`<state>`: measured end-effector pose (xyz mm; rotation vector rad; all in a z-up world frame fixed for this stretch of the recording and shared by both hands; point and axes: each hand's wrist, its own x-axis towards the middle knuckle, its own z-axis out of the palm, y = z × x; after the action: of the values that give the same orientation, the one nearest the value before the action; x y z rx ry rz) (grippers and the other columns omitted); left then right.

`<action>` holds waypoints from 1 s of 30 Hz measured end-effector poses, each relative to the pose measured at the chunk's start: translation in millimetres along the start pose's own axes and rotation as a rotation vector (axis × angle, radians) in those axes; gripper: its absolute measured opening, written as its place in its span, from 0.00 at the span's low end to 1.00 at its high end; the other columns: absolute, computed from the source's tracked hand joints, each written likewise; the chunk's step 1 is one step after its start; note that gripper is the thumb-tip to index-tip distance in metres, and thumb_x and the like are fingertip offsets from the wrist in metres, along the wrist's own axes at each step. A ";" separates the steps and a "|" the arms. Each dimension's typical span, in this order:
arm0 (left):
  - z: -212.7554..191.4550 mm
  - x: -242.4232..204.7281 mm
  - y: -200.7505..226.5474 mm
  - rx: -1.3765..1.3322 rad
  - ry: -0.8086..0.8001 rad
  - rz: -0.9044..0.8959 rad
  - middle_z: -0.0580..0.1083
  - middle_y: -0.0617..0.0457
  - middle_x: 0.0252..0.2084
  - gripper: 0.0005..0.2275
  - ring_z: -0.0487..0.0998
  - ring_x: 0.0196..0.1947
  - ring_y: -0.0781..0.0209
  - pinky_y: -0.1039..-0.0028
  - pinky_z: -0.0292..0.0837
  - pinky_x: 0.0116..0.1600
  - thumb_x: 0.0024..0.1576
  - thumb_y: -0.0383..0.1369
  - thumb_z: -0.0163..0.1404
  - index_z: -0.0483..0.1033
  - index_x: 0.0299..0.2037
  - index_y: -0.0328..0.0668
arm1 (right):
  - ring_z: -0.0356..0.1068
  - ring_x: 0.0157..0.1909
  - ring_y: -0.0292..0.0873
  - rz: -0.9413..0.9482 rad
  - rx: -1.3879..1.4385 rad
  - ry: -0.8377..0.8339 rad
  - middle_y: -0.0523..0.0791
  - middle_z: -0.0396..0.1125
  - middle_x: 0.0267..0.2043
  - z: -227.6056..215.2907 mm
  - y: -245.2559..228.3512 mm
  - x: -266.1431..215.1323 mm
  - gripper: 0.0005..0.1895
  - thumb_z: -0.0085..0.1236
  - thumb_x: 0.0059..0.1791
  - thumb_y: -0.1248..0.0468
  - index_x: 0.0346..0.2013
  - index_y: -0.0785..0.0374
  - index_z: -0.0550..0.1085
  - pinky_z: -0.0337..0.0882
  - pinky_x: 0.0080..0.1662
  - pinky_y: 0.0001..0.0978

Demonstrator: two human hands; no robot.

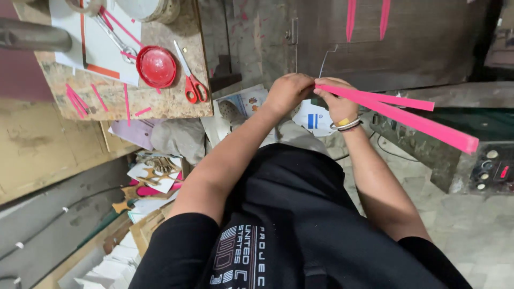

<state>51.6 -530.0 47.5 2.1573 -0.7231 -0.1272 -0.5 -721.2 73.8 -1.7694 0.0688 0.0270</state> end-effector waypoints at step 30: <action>11.6 6.2 -17.5 0.021 -0.090 -0.104 0.79 0.46 0.35 0.11 0.81 0.39 0.42 0.54 0.75 0.43 0.57 0.30 0.53 0.68 0.48 0.48 | 0.76 0.47 0.44 -0.045 -0.134 0.063 0.50 0.76 0.45 18.9 47.6 3.3 0.08 0.69 0.49 0.70 0.41 0.69 0.80 0.75 0.50 0.33</action>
<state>60.9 -532.8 27.8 2.2207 -0.6654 -0.2740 0.2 -712.2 23.2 -1.9048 0.0742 -0.0582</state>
